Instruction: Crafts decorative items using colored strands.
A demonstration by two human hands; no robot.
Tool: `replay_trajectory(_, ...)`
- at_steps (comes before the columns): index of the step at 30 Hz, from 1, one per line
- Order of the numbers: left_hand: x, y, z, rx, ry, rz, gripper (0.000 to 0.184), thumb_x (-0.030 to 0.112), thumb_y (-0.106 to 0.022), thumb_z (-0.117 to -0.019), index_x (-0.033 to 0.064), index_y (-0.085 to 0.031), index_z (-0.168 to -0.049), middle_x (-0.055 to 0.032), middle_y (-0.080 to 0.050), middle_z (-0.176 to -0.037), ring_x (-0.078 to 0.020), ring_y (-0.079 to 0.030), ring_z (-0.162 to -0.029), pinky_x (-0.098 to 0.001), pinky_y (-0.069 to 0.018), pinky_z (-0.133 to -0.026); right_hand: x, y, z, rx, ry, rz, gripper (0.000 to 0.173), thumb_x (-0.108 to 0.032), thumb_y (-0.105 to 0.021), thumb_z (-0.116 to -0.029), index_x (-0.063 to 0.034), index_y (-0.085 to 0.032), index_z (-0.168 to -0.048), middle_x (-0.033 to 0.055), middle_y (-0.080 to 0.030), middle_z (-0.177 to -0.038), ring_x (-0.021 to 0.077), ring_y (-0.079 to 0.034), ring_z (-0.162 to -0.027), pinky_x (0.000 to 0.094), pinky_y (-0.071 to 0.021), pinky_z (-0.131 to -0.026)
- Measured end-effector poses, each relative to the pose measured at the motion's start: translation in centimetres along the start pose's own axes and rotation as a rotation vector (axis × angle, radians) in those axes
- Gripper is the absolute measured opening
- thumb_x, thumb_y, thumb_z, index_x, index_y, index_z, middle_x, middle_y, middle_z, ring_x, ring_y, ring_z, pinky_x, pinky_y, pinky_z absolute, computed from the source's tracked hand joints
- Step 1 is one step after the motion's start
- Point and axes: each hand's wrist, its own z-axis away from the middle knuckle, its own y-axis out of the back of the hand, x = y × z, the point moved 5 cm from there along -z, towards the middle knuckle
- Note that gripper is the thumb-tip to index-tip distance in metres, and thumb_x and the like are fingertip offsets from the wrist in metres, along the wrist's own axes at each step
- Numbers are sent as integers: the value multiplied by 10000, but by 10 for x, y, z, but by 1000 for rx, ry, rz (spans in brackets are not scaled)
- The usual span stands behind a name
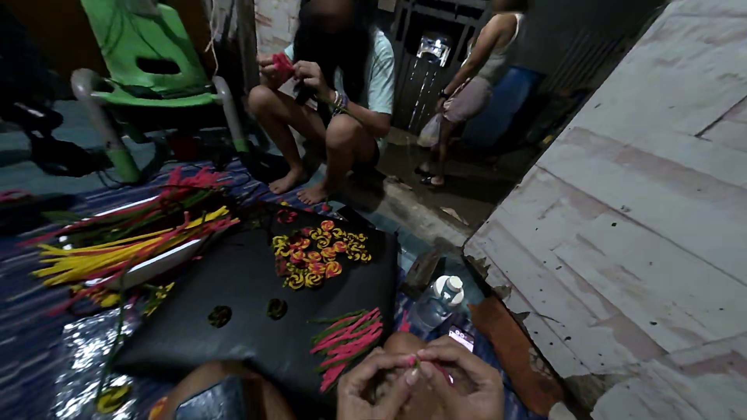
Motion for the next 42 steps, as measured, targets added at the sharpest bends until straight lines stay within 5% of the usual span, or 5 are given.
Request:
replay_trajectory(12,-29,5,-23,157,247,105,315,-65,-623,-933,-53,-635,-1248,2,-702,-850,-47,-662,-662,-193,-573,-608,50,-9,-19,17,-275,-127,92,-11,-642,-950,-34,-719,-994,-80,-728,-840,-58,-608,-603,115,-521,-545)
replay_trajectory(26,-31,2,-29,177,166,53,202,-118,-653,-883,-27,-737,-1043,6,-748,-821,-42,-693,-676,-210,-600,-647,48,-1,-15,-10,-203,-123,118,-32,-695,-904,-65,-775,-985,-72,-714,-910,-68,-623,-710,100,-539,-626)
replay_trajectory(33,-23,8,-28,249,4,-69,88,-35,-764,-809,34,-781,-860,-62,-621,-1230,-19,-614,-1088,-151,-546,-877,46,-3,-9,-87,-109,-138,155,-179,-731,-934,-185,-790,-1078,-98,-730,-1037,-25,-680,-911,150,-587,-787)
replay_trajectory(38,-21,13,-24,194,-16,-154,57,44,-795,-802,78,-788,-848,-32,-635,-1250,-22,-568,-1178,-169,-493,-978,64,-9,-9,-172,-145,-359,128,-191,-729,-944,-189,-806,-1047,-73,-737,-1148,-44,-669,-841,122,-567,-708)
replay_trajectory(42,-16,16,-24,115,-22,-202,62,80,-807,-805,109,-801,-859,-3,-651,-1221,-35,-554,-1209,-182,-477,-1011,72,-12,-7,-217,-152,-474,156,-169,-759,-918,-208,-809,-1060,-76,-762,-1063,-50,-665,-760,119,-557,-654)
